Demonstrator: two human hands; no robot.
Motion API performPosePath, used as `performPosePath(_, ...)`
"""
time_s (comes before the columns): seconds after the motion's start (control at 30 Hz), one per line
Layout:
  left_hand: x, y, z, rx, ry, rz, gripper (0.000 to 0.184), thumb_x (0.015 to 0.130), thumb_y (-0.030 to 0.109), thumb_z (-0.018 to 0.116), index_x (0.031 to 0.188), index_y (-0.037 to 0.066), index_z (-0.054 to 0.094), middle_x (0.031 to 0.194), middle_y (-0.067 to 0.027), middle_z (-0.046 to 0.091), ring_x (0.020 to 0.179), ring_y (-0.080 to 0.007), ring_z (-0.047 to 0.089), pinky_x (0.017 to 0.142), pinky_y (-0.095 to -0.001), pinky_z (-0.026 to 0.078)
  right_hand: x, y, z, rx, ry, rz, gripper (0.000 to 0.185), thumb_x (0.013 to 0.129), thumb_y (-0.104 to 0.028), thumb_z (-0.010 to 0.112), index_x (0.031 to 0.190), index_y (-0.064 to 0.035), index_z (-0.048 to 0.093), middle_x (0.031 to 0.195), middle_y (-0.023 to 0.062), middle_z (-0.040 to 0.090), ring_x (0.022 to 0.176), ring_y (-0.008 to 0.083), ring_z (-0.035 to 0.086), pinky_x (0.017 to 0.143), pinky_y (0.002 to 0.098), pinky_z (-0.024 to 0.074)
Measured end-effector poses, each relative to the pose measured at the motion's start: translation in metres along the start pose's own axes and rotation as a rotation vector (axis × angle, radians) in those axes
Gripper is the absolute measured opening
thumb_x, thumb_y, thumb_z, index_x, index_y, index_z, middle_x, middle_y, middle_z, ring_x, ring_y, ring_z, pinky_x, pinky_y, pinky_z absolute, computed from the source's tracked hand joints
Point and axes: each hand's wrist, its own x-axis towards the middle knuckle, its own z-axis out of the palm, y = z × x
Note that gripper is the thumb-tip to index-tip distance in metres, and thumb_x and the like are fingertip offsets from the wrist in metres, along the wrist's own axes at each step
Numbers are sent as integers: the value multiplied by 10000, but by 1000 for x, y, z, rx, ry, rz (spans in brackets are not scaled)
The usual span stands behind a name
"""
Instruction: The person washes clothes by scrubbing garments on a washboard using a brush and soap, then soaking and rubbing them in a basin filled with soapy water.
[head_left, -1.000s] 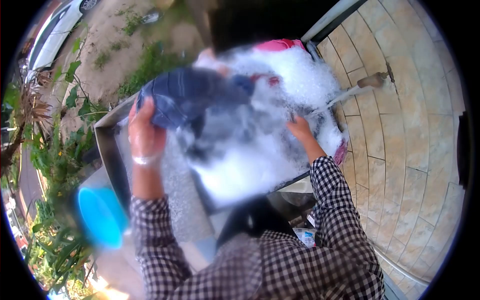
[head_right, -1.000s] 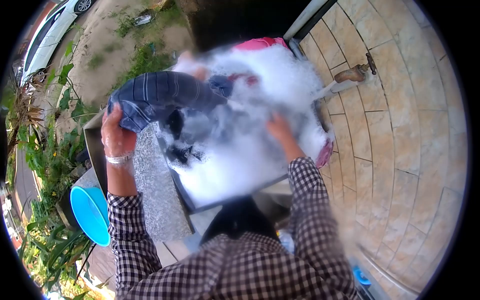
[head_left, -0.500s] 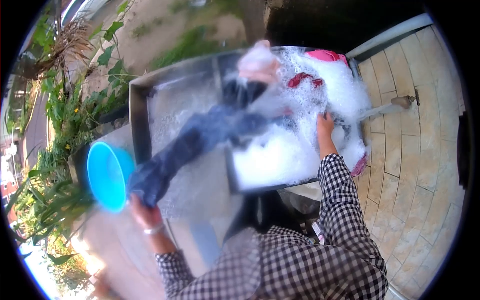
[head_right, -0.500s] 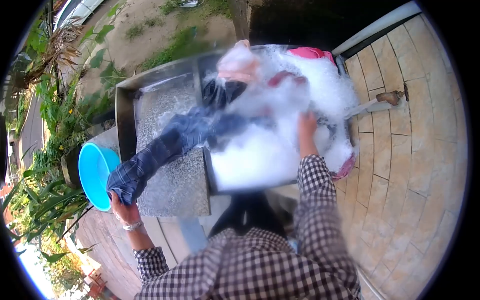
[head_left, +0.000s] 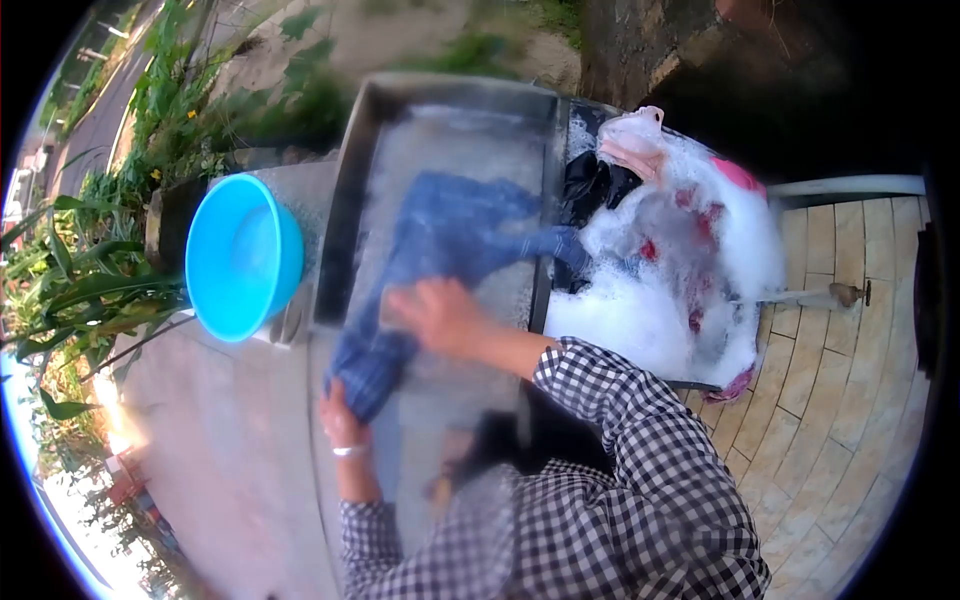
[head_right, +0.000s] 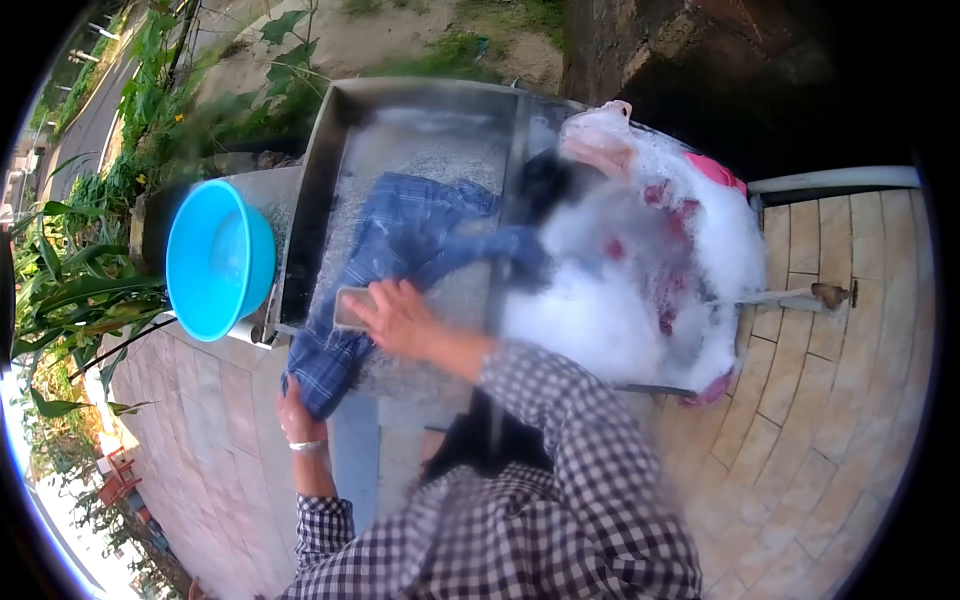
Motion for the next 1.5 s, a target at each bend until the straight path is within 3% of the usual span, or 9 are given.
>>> performPosePath(0.2,-8,-20,-32,111,161,-61,392,975,236,605,1240,-52,585,1159,-135,647,964,-216,633,887,-315,501,74,129,-38,-211,17,745,460,924,-306,584,1344,-158,470,1092,255,617,1026,438,613,846,517,507)
performPosePath(0.43,-6,1,-48,119,-94,70,322,981,200,582,1181,-48,626,1082,-109,679,954,-198,645,880,-309,505,21,-35,-6,-53,60,-273,574,856,-219,664,1386,-86,487,1031,226,588,888,386,607,743,463,491)
performPosePath(0.57,4,-20,-59,191,3,64,300,978,258,601,1026,-29,676,920,-21,661,854,-111,562,799,-259,455,86,114,-43,-282,-74,774,482,924,-305,585,1366,-161,454,1203,273,590,1057,443,614,840,517,528)
performPosePath(0.67,9,-24,-57,141,39,25,281,981,230,598,1031,-37,668,905,-29,651,847,-120,548,801,-274,453,92,93,-20,-42,-156,611,445,923,-316,598,1325,-168,478,1126,283,597,1031,452,606,798,527,502)
performPosePath(0.77,8,-9,-49,213,-17,10,270,979,207,602,1076,-37,663,950,-51,658,869,-133,571,824,-282,467,29,-65,2,153,25,-196,568,843,-285,690,1353,-97,526,992,229,576,898,412,582,763,509,466)
performPosePath(1.0,18,3,-61,428,34,121,336,969,255,636,1101,-52,671,1044,-79,683,921,-158,611,885,-293,473,78,121,-26,-367,-58,537,541,915,-305,630,1427,-188,498,1157,225,612,946,387,644,820,433,523)
performPosePath(1.1,36,34,-29,677,-174,99,387,953,287,627,1191,-18,632,1178,-176,636,1054,-258,582,914,-379,439,63,160,-70,133,-88,678,624,880,-355,641,1453,-160,488,1201,238,600,1092,329,603,961,405,466)
performPosePath(1.2,17,62,31,1546,43,648,516,904,272,657,1344,32,533,1385,-209,512,1214,-344,516,985,-477,379,14,147,-124,511,180,706,655,846,-332,714,1444,-164,505,1243,199,625,1103,219,608,974,310,450)
performPosePath(1.5,13,-60,264,1051,-886,1026,433,809,98,677,1236,104,604,1270,-148,599,1163,-347,561,942,-456,441,-156,220,-148,410,503,1166,654,847,-296,736,1416,-64,515,1273,153,646,1127,203,626,989,321,455)
